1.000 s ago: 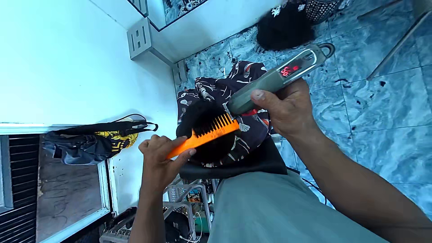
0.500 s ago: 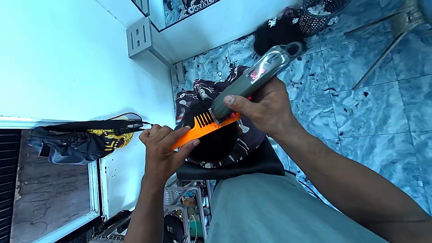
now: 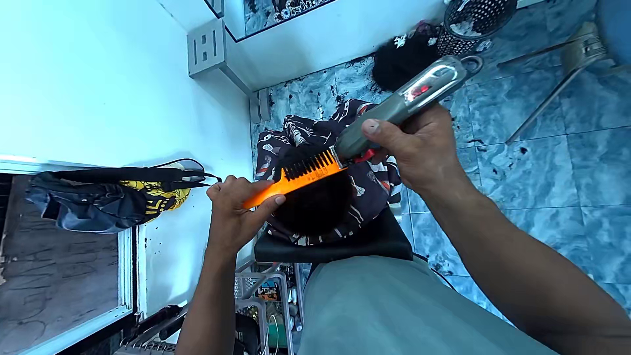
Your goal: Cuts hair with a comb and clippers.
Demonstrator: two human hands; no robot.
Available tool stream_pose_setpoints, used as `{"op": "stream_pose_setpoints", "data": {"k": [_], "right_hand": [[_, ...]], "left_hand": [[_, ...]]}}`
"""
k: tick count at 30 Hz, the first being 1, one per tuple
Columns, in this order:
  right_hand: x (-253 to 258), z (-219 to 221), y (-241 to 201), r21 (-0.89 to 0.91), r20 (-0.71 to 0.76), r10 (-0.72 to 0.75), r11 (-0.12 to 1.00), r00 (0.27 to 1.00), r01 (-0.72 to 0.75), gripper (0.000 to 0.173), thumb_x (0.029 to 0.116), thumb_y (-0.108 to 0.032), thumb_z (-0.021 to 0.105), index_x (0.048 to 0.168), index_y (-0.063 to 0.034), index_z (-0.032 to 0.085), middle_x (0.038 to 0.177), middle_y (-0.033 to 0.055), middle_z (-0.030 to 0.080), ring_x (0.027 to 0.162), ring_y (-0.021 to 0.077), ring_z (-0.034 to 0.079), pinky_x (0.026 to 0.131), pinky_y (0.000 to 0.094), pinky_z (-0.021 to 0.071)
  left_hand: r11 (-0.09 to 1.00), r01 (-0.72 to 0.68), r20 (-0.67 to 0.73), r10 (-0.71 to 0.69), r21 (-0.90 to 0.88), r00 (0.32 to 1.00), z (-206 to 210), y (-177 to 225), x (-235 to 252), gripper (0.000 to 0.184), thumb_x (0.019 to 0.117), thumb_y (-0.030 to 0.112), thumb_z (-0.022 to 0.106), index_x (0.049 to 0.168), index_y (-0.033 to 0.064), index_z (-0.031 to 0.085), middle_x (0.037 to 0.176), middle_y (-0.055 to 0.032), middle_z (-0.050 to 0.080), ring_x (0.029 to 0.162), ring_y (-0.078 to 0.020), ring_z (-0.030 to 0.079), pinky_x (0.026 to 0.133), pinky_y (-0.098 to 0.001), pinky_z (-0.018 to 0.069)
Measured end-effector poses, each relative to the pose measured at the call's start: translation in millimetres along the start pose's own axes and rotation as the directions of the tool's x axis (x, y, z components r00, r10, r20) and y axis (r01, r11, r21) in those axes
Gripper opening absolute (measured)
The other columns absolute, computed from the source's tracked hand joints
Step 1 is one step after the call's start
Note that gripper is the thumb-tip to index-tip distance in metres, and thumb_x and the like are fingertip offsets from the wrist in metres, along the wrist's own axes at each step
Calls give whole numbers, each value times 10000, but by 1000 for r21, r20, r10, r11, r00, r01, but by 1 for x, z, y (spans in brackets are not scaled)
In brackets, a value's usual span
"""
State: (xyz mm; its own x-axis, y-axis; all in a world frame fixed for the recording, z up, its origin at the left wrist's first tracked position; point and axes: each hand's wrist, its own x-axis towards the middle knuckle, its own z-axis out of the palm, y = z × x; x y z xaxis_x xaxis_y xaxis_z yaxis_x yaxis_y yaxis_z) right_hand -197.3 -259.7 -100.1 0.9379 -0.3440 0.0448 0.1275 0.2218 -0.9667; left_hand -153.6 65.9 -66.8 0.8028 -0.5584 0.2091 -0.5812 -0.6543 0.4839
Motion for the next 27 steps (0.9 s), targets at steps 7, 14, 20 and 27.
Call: {"op": "stream_pose_setpoints", "data": {"k": [7, 14, 20, 27], "right_hand": [[5, 24, -6, -42, 18, 5, 999, 1000, -4, 424, 862, -166, 843, 1174, -32, 590, 941, 81, 743, 718, 190, 731, 548, 321, 630], [-1, 31, -12, -3, 150, -94, 995, 984, 95, 428, 868, -157, 836, 1188, -9, 594, 974, 75, 747, 801, 195, 746, 666, 361, 666], [-9, -35, -14, 14, -78, 50, 999, 996, -49, 349, 947, -243, 761, 1227, -139, 581, 1012, 32, 723, 752, 187, 729, 597, 349, 642], [-23, -52, -7, 73, -126, 33, 997, 992, -24, 343, 960, -197, 732, 1243, -149, 545, 1021, 43, 720, 756, 208, 740, 591, 368, 649]], "left_hand": [[998, -59, -49, 61, 37, 997, -1, 3, 2, 358, 891, 466, 777, 1089, 169, 803, 773, 28, 607, 825, -143, 525, 905, -464, 340], [983, 179, -127, -172, 46, 977, -11, -13, -2, 302, 983, 357, 700, 1102, 90, 776, 904, -76, 720, 848, -172, 657, 837, -419, 527], [971, 162, -101, -181, -175, 978, 5, 59, -55, 307, 970, 447, 686, 1047, 164, 777, 811, 44, 660, 792, -58, 586, 812, -317, 488], [785, 617, -429, -574, -46, 698, 9, 4, -91, 335, 1042, 338, 605, 1068, 33, 741, 830, -41, 684, 700, -85, 610, 662, -288, 522]]}}
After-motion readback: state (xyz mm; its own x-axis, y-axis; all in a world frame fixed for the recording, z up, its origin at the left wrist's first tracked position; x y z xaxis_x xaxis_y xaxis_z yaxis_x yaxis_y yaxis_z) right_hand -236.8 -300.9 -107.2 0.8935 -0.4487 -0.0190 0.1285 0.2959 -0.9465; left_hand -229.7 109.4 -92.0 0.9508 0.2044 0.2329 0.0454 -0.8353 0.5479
